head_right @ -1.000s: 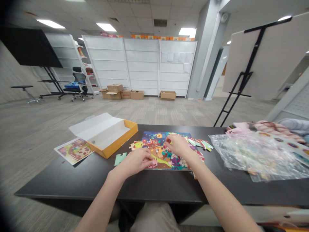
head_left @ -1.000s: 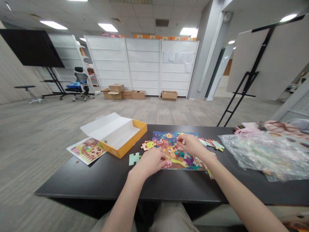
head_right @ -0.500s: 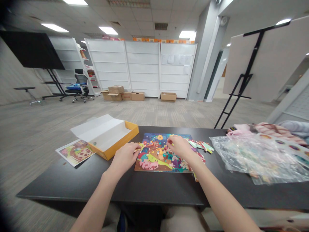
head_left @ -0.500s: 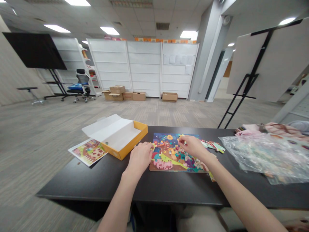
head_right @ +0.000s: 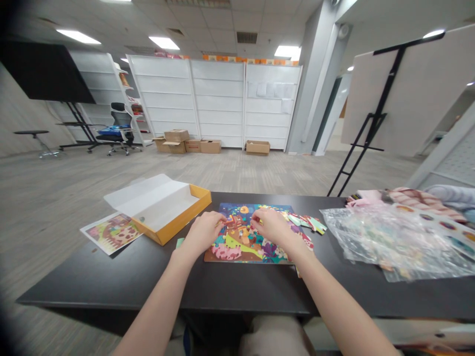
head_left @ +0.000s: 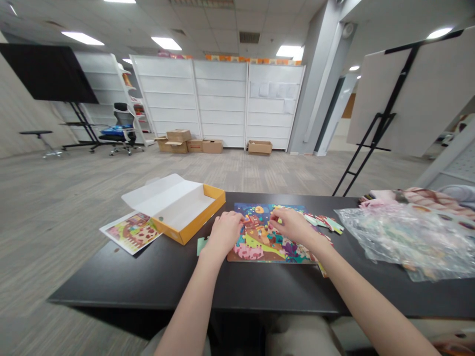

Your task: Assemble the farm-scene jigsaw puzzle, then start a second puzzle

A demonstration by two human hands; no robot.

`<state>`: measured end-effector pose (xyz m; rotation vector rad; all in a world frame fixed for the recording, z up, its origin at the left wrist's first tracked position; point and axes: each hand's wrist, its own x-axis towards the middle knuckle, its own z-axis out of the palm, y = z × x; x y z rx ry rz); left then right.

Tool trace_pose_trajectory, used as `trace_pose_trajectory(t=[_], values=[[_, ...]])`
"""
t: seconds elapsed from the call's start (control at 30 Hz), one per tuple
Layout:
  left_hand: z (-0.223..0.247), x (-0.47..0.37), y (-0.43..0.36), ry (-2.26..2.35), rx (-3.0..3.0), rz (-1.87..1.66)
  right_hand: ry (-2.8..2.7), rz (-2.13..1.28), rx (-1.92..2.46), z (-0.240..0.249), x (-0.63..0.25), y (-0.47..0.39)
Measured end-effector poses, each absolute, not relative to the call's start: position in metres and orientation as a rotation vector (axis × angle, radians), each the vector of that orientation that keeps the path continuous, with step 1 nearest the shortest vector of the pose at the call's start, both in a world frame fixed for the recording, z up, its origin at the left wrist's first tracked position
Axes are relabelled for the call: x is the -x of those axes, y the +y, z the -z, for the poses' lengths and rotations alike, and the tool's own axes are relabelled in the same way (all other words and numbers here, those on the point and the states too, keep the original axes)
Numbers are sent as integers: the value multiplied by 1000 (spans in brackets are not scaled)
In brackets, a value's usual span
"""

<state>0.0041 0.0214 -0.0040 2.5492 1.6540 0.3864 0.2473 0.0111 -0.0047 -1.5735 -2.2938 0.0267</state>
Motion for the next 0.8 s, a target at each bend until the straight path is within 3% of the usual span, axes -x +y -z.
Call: trace_pose_trajectory(t=[0.37,0.8], values=[[19,-15,37,1532,-2596,-414,-2561,-279,1168,5,-225,-9],[19,-16,37,1487,-2545,-424,-2528,-351,1244,7,-223,-9]])
